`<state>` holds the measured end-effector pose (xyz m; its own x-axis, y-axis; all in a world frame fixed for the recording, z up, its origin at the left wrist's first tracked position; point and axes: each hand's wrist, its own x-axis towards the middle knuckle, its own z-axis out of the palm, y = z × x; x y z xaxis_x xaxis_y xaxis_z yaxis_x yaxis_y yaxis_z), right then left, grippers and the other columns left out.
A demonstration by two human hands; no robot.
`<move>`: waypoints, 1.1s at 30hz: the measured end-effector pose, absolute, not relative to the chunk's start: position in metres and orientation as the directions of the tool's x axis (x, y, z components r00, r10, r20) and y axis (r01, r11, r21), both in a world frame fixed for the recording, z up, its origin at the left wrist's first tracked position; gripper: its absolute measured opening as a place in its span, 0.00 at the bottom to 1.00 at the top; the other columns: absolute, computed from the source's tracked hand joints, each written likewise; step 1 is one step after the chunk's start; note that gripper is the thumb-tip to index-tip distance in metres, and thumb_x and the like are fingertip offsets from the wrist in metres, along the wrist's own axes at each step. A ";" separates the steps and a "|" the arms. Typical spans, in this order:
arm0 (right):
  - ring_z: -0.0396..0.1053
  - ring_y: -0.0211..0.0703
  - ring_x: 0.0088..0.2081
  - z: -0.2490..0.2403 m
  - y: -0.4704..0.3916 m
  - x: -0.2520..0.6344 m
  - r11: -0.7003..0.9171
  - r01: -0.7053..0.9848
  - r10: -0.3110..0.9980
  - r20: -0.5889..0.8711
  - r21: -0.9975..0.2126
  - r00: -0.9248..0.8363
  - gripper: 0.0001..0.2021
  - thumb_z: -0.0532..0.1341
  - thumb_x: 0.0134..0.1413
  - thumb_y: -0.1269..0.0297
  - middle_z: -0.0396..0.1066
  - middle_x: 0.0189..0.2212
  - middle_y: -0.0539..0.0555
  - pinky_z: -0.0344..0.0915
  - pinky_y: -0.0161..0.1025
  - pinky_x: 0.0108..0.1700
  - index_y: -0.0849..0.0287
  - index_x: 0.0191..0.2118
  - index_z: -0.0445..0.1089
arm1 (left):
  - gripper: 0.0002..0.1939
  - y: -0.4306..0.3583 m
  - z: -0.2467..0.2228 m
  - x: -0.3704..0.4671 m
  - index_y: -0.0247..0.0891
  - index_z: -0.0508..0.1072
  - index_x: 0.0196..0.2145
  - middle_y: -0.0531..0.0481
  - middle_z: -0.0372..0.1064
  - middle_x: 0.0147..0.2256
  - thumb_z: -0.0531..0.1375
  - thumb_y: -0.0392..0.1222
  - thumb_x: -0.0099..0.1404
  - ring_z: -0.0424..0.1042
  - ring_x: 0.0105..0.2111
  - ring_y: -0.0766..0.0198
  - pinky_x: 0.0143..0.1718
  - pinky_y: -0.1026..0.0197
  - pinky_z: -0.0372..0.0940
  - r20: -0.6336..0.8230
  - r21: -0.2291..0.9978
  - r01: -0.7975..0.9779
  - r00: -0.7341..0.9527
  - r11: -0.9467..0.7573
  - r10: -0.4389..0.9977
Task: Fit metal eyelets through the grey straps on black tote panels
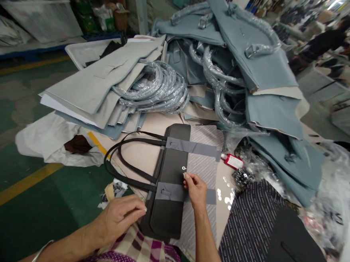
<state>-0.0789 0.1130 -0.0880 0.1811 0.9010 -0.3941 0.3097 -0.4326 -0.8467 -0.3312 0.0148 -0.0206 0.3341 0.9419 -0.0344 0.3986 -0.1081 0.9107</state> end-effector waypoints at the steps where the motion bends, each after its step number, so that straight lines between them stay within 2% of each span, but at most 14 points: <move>1: 0.66 0.39 0.22 -0.093 0.121 -0.077 -0.435 0.325 0.900 -0.398 -0.840 0.177 0.23 0.65 0.45 0.45 0.71 0.21 0.53 0.65 0.36 0.27 0.63 0.33 0.75 | 0.09 0.013 -0.024 -0.334 0.37 0.70 0.35 0.52 0.68 0.31 0.52 0.38 0.72 0.68 0.33 0.66 0.35 0.65 0.59 -0.077 0.912 0.405 0.329 -0.067 0.941; 5: 0.63 0.37 0.20 -0.107 0.138 -0.077 -0.432 0.420 0.901 -0.401 -0.798 0.165 0.21 0.64 0.48 0.45 0.68 0.19 0.49 0.60 0.35 0.24 0.62 0.32 0.75 | 0.10 0.007 -0.030 -0.343 0.38 0.71 0.39 0.51 0.68 0.34 0.50 0.39 0.73 0.68 0.35 0.67 0.38 0.65 0.60 -0.159 0.910 0.413 0.329 0.009 0.931; 12: 0.66 0.38 0.21 -0.119 0.150 -0.079 -0.370 0.599 0.918 -0.378 -0.711 0.117 0.18 0.61 0.50 0.47 0.67 0.18 0.47 0.61 0.36 0.25 0.60 0.33 0.72 | 0.11 -0.005 -0.044 -0.354 0.39 0.73 0.41 0.51 0.68 0.33 0.51 0.38 0.73 0.69 0.34 0.69 0.36 0.68 0.60 -0.148 0.905 0.426 0.334 -0.010 0.931; 16: 0.67 0.43 0.17 -0.122 0.157 -0.067 -0.379 0.671 0.914 -0.373 -0.637 0.162 0.25 0.66 0.44 0.45 0.66 0.15 0.44 0.61 0.38 0.23 0.59 0.42 0.68 | 0.10 -0.008 -0.047 -0.359 0.39 0.74 0.46 0.52 0.68 0.31 0.53 0.38 0.72 0.69 0.31 0.70 0.33 0.69 0.59 -0.080 0.888 0.453 0.326 -0.081 0.942; 18: 0.65 0.44 0.15 -0.120 0.158 -0.062 -0.375 0.699 0.919 -0.345 -0.608 0.193 0.29 0.67 0.42 0.44 0.64 0.13 0.43 0.61 0.39 0.21 0.61 0.44 0.66 | 0.09 -0.009 -0.045 -0.360 0.39 0.75 0.44 0.53 0.68 0.30 0.55 0.38 0.71 0.68 0.29 0.70 0.32 0.69 0.59 -0.061 0.883 0.460 0.309 -0.094 0.949; 19: 0.65 0.44 0.15 -0.117 0.156 -0.063 -0.360 0.711 0.927 -0.319 -0.605 0.198 0.29 0.66 0.43 0.43 0.65 0.13 0.44 0.61 0.39 0.21 0.61 0.44 0.66 | 0.08 -0.009 -0.044 -0.361 0.39 0.76 0.42 0.53 0.69 0.29 0.56 0.38 0.71 0.69 0.29 0.71 0.31 0.69 0.58 -0.054 0.887 0.453 0.297 -0.091 0.953; 21: 0.67 0.45 0.18 -0.109 0.145 -0.072 -0.285 0.731 0.956 -0.240 -0.620 0.169 0.26 0.60 0.51 0.43 0.68 0.17 0.48 0.64 0.41 0.24 0.62 0.43 0.67 | 0.07 -0.012 -0.042 -0.362 0.40 0.76 0.39 0.54 0.70 0.29 0.57 0.38 0.70 0.69 0.29 0.71 0.31 0.69 0.58 -0.047 0.902 0.425 0.268 -0.074 0.962; 23: 0.71 0.46 0.27 -0.098 0.124 -0.094 -0.132 0.746 0.988 -0.151 -0.653 0.042 0.21 0.58 0.56 0.46 0.72 0.25 0.53 0.69 0.44 0.32 0.61 0.42 0.70 | 0.05 -0.015 -0.040 -0.364 0.41 0.76 0.37 0.55 0.71 0.29 0.59 0.38 0.69 0.69 0.29 0.72 0.32 0.70 0.58 -0.048 0.913 0.404 0.250 -0.059 0.967; 26: 0.70 0.52 0.47 -0.086 0.082 -0.136 0.157 0.719 0.964 -0.052 -0.677 -0.260 0.13 0.66 0.50 0.56 0.74 0.44 0.57 0.67 0.49 0.51 0.54 0.42 0.74 | 0.05 -0.017 -0.036 -0.365 0.41 0.76 0.36 0.56 0.70 0.28 0.60 0.36 0.68 0.69 0.28 0.72 0.31 0.70 0.58 -0.030 0.912 0.401 0.259 -0.079 0.965; 28: 0.64 0.57 0.54 -0.084 0.060 -0.160 0.267 0.710 0.936 -0.001 -0.651 -0.353 0.14 0.68 0.48 0.66 0.70 0.51 0.59 0.63 0.56 0.56 0.54 0.43 0.74 | 0.05 -0.016 -0.032 -0.365 0.40 0.75 0.35 0.56 0.69 0.27 0.59 0.36 0.68 0.68 0.27 0.72 0.29 0.70 0.58 -0.007 0.907 0.407 0.272 -0.108 0.962; 30: 0.63 0.60 0.54 -0.086 0.048 -0.175 0.315 0.721 0.932 0.056 -0.617 -0.359 0.11 0.66 0.51 0.71 0.69 0.51 0.62 0.63 0.60 0.55 0.57 0.43 0.74 | 0.06 -0.016 -0.027 -0.365 0.39 0.75 0.33 0.56 0.68 0.26 0.58 0.37 0.68 0.68 0.26 0.71 0.29 0.69 0.57 0.013 0.901 0.411 0.294 -0.139 0.956; 33: 0.65 0.56 0.52 -0.080 0.047 -0.178 0.370 0.719 0.925 0.165 -0.588 -0.341 0.07 0.60 0.57 0.73 0.71 0.46 0.61 0.66 0.58 0.54 0.59 0.41 0.72 | 0.08 -0.016 -0.022 -0.364 0.39 0.74 0.32 0.55 0.68 0.26 0.57 0.37 0.69 0.67 0.26 0.71 0.29 0.69 0.57 0.042 0.893 0.409 0.338 -0.186 0.940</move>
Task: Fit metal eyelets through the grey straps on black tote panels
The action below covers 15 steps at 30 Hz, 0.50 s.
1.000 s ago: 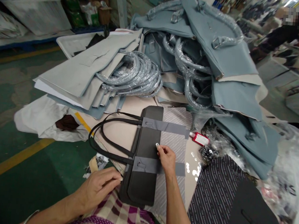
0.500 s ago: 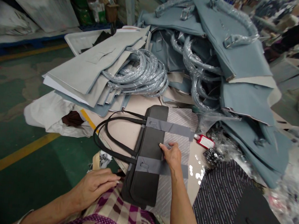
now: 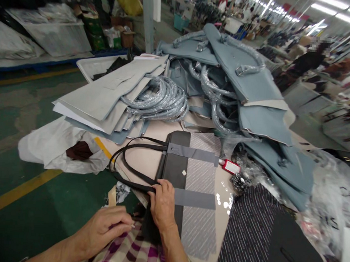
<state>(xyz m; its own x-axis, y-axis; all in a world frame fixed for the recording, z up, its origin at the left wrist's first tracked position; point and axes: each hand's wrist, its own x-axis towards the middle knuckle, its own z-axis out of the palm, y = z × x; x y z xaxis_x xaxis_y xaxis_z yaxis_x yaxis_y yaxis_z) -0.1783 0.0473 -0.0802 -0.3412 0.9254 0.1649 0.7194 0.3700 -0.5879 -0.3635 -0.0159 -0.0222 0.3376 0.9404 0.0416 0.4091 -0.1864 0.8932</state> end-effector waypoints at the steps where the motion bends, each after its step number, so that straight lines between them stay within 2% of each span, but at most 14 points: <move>1: 0.66 0.54 0.51 -0.074 0.049 -0.175 0.387 0.717 0.921 0.203 -0.580 -0.333 0.07 0.58 0.59 0.73 0.72 0.45 0.61 0.67 0.56 0.54 0.60 0.41 0.72 | 0.08 -0.016 -0.021 -0.363 0.39 0.73 0.32 0.55 0.68 0.26 0.57 0.37 0.69 0.67 0.27 0.71 0.30 0.68 0.57 0.053 0.890 0.406 0.359 -0.207 0.932; 5: 0.70 0.45 0.50 -0.026 0.047 -0.133 0.389 0.750 0.911 0.343 -0.535 -0.228 0.12 0.49 0.65 0.72 0.73 0.46 0.60 0.69 0.44 0.53 0.60 0.45 0.69 | 0.09 -0.015 -0.019 -0.357 0.39 0.71 0.31 0.56 0.68 0.26 0.56 0.39 0.70 0.68 0.28 0.70 0.30 0.69 0.57 0.117 0.869 0.384 0.451 -0.311 0.885; 7: 0.72 0.43 0.48 0.005 0.037 -0.097 0.272 0.777 0.927 0.371 -0.569 -0.052 0.12 0.49 0.67 0.68 0.75 0.46 0.58 0.70 0.40 0.50 0.58 0.47 0.69 | 0.10 -0.011 -0.018 -0.352 0.39 0.69 0.30 0.57 0.66 0.25 0.55 0.40 0.71 0.67 0.26 0.71 0.28 0.69 0.57 0.180 0.856 0.360 0.466 -0.371 0.866; 9: 0.73 0.44 0.47 0.035 0.020 -0.055 0.062 0.757 0.915 0.340 -0.651 0.218 0.12 0.52 0.66 0.60 0.76 0.45 0.56 0.69 0.40 0.50 0.56 0.47 0.70 | 0.11 -0.005 -0.017 -0.346 0.39 0.67 0.29 0.57 0.65 0.25 0.55 0.41 0.71 0.66 0.25 0.71 0.27 0.70 0.57 0.224 0.846 0.336 0.481 -0.414 0.848; 11: 0.72 0.48 0.48 0.061 -0.002 -0.010 -0.133 0.651 0.825 0.281 -0.748 0.491 0.16 0.55 0.62 0.51 0.76 0.45 0.57 0.66 0.45 0.54 0.56 0.44 0.71 | 0.12 0.000 -0.016 -0.339 0.39 0.66 0.29 0.57 0.66 0.26 0.54 0.42 0.72 0.66 0.26 0.71 0.29 0.70 0.58 0.248 0.840 0.312 0.507 -0.444 0.825; 13: 0.72 0.53 0.49 0.080 -0.028 0.035 -0.247 0.504 0.675 0.227 -0.828 0.702 0.20 0.58 0.56 0.44 0.76 0.44 0.59 0.64 0.51 0.55 0.58 0.41 0.70 | 0.12 0.005 -0.017 -0.332 0.39 0.65 0.29 0.56 0.66 0.28 0.54 0.41 0.72 0.67 0.29 0.70 0.32 0.70 0.59 0.272 0.835 0.278 0.542 -0.475 0.795; 15: 0.72 0.57 0.47 0.092 -0.058 0.080 -0.371 0.411 0.507 0.189 -0.833 0.841 0.22 0.60 0.48 0.41 0.77 0.41 0.60 0.65 0.55 0.53 0.57 0.39 0.69 | 0.12 0.007 -0.019 -0.326 0.39 0.64 0.29 0.55 0.66 0.29 0.54 0.41 0.72 0.66 0.31 0.69 0.33 0.69 0.59 0.303 0.835 0.236 0.555 -0.497 0.774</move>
